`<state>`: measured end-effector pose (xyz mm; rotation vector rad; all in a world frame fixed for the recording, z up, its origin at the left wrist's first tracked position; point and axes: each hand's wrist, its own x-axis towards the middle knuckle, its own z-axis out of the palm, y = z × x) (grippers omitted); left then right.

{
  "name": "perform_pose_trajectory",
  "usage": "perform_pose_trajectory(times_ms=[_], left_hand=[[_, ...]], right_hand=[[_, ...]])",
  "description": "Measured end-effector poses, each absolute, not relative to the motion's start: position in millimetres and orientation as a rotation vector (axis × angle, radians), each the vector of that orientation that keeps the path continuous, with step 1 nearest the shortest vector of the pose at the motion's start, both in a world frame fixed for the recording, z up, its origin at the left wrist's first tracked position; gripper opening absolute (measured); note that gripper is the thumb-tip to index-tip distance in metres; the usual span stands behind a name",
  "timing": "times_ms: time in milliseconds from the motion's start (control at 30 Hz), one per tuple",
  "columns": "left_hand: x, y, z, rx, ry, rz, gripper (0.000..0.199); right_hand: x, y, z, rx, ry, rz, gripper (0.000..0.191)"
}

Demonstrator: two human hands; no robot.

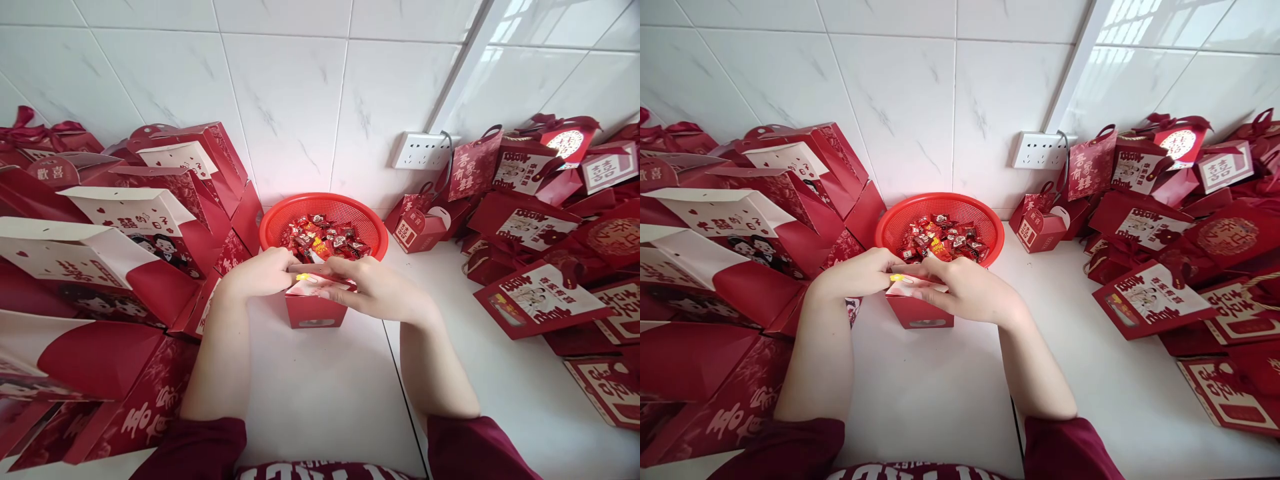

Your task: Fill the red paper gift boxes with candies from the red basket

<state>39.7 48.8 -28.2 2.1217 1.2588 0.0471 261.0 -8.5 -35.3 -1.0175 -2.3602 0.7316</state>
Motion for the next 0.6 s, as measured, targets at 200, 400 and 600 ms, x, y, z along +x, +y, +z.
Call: perform_pose_trajectory(times_ms=[200,400,600], left_hand=[[41.8,46.0,-25.8,2.107,1.224,0.086,0.022],[41.7,47.0,-26.7,2.071,1.199,0.063,0.029],[43.4,43.7,-23.0,2.046,1.257,0.076,0.030]], right_hand=[[253.2,-7.8,-36.3,-0.962,-2.277,0.518,0.025],[259.1,-3.5,-35.6,-0.915,-2.209,0.682,0.011],[261.1,-4.0,-33.8,-1.032,-2.087,0.768,0.004]])
